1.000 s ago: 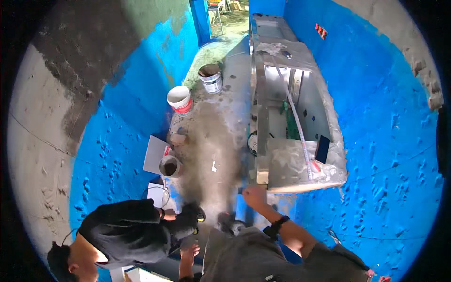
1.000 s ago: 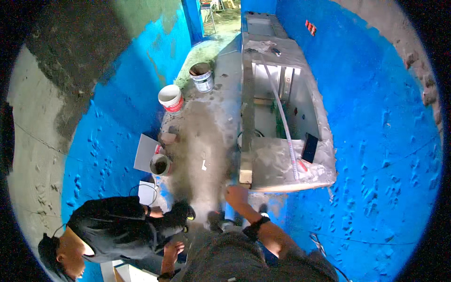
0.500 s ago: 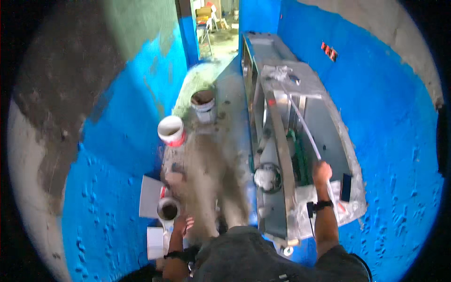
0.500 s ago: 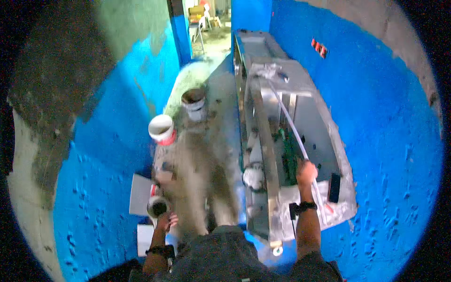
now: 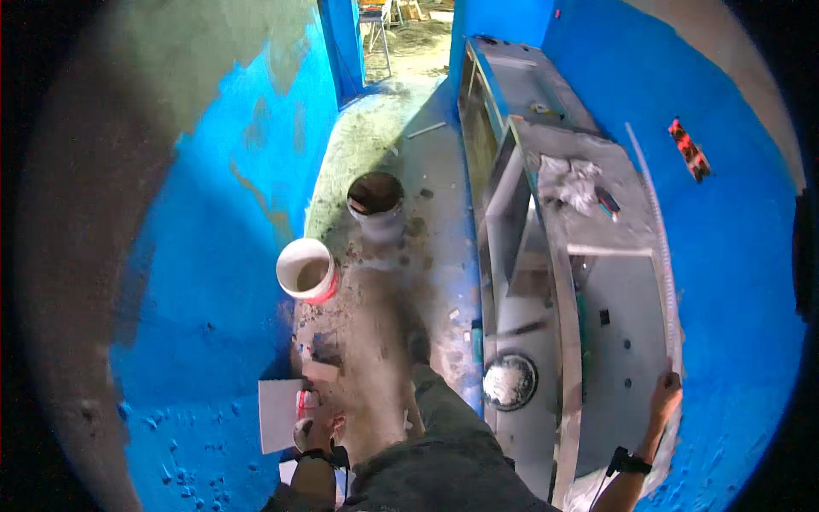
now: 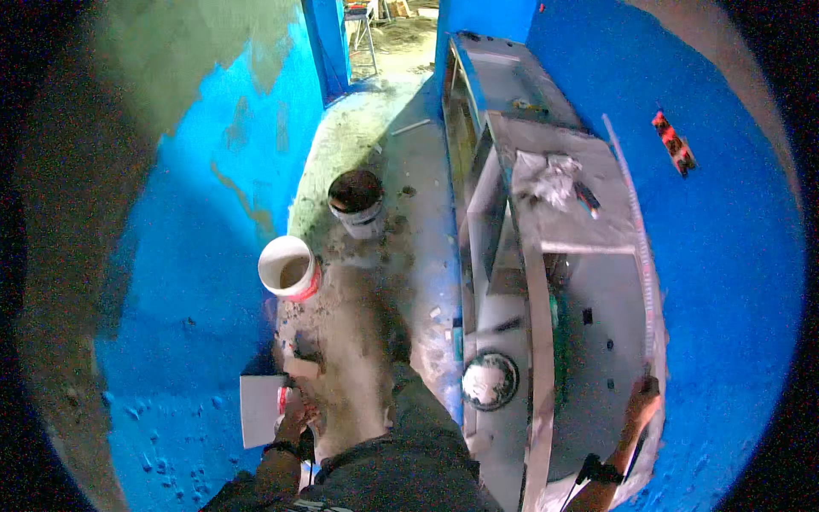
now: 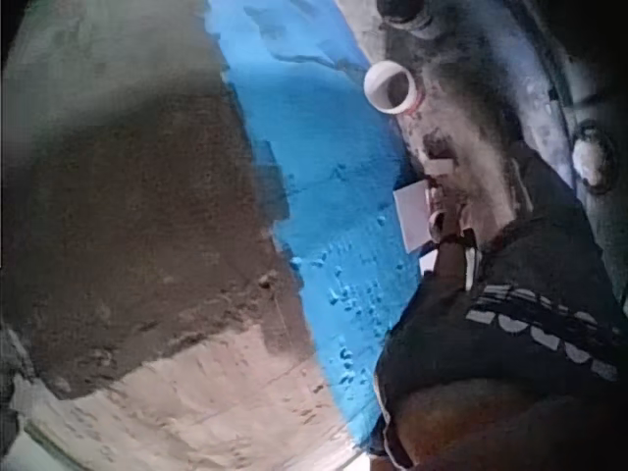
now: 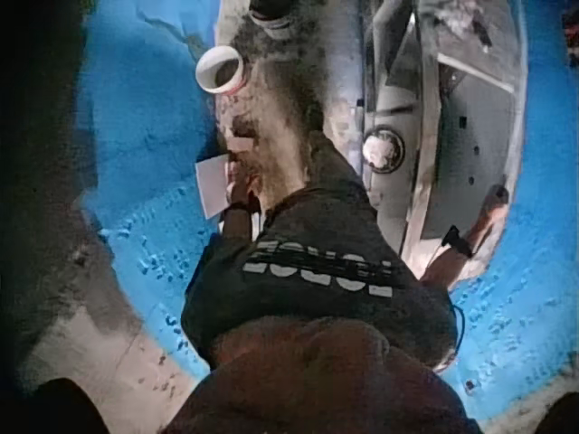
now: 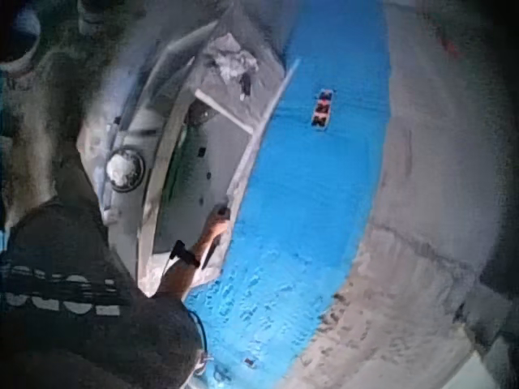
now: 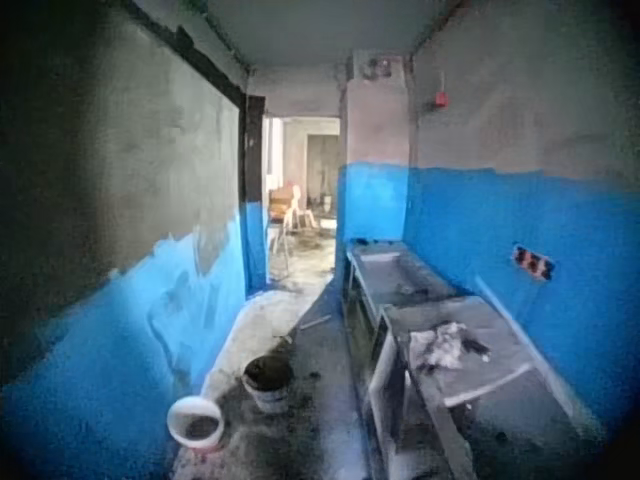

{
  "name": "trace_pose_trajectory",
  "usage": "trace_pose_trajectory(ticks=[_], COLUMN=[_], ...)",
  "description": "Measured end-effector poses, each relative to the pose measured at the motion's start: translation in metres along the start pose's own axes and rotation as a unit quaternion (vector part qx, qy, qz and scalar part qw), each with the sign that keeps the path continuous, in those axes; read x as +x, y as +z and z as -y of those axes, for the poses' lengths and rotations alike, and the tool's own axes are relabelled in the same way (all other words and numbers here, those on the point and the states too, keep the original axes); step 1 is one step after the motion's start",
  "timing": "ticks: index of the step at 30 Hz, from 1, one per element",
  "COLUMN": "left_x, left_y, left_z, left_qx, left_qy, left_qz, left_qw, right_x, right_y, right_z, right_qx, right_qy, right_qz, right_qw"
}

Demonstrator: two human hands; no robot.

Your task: Measuring a metal strip with a tape measure and cutting it with a power grinder.

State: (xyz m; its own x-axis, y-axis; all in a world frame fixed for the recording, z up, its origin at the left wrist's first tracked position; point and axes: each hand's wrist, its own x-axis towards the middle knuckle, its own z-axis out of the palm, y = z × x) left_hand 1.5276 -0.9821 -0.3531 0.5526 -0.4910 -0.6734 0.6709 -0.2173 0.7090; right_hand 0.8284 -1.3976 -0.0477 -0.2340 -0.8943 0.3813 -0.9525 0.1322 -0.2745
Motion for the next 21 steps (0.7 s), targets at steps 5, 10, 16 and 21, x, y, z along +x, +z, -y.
trace_pose_trajectory(ticks=[5, 10, 16, 21], left_x=[0.148, 0.308, 0.459, 0.564], left_y=[0.043, 0.101, 0.199, 0.326], left_z=[-0.078, -0.149, -0.272, -0.362], left_qx=[-0.012, -0.199, -0.013, 0.063], left_qy=[-0.119, -0.064, -0.101, -0.095], left_qz=[-0.04, 0.182, 0.061, -0.07], left_qw=[0.992, 0.961, 0.993, 0.991], right_x=[0.131, 0.222, 0.288, 0.334], right_y=[0.044, 0.113, 0.251, 0.332], right_z=[0.224, 0.437, 0.621, 0.686], right_qx=[0.09, 0.157, 0.193, 0.12], right_qy=[-0.021, -0.17, -0.159, -0.113], right_qz=[-0.004, 0.028, 0.241, 0.347], right_qw=[0.996, 0.972, 0.938, 0.923])
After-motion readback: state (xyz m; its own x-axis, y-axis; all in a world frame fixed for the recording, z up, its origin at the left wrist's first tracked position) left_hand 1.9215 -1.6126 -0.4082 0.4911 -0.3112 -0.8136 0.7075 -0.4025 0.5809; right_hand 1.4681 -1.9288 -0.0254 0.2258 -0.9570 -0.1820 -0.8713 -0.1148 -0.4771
